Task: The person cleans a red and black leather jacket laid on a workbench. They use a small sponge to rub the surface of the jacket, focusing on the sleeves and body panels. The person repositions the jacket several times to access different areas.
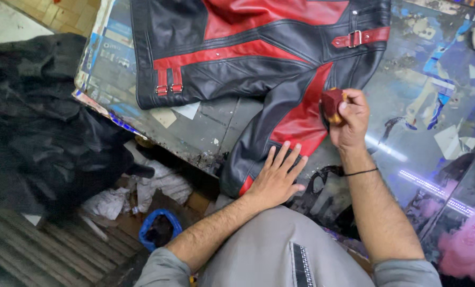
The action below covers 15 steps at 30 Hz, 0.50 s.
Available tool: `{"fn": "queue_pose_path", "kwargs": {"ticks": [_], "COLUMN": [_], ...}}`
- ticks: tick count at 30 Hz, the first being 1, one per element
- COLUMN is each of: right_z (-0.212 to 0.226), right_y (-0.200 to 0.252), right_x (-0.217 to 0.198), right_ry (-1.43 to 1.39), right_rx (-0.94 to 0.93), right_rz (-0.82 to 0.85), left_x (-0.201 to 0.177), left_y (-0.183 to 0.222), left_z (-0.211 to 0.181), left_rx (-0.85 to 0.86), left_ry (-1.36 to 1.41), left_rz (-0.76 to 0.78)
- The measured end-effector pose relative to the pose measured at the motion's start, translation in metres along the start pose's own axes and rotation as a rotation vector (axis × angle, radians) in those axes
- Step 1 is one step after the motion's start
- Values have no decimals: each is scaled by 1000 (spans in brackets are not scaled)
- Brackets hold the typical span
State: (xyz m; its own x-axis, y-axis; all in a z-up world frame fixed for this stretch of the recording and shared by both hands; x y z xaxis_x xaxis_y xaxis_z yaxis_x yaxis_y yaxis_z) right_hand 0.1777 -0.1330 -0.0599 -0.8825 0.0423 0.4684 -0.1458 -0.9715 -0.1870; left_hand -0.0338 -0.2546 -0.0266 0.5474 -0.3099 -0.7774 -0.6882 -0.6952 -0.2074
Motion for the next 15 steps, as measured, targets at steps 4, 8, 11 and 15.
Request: {"fn": "queue_pose_path", "kwargs": {"ticks": [4,8,11,15], "right_z": [-3,5,24,46], "right_y": [5,10,29,75], "right_x": [-25,-30,-36,-47], "right_ry": [-78,-83,-69,88], "right_rx": [12,2,2,65], "right_rz": [17,48,1,-121], "left_x": [16,22,27,28], "left_y": [21,30,36,38], "left_z": [12,14,14,14], "left_rx": [13,22,50,69], "left_ry": [-103,-95,-135,-100], "left_rz": [165,133,127,58]}}
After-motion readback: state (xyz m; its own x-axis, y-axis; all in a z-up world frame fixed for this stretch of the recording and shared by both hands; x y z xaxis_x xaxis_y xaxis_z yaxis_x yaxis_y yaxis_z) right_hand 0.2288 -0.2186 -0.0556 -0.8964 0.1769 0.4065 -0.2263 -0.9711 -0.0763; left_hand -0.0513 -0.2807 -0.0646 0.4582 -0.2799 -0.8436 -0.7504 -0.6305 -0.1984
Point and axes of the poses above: each hand's wrist, its own y-axis away from the middle knuckle, its own x-axis out of the palm, z = x × y, the point moved 4 cm from there along -y, towards the middle knuckle, and after that the axes turned 14 degrees about y, right-handed, at the moved point
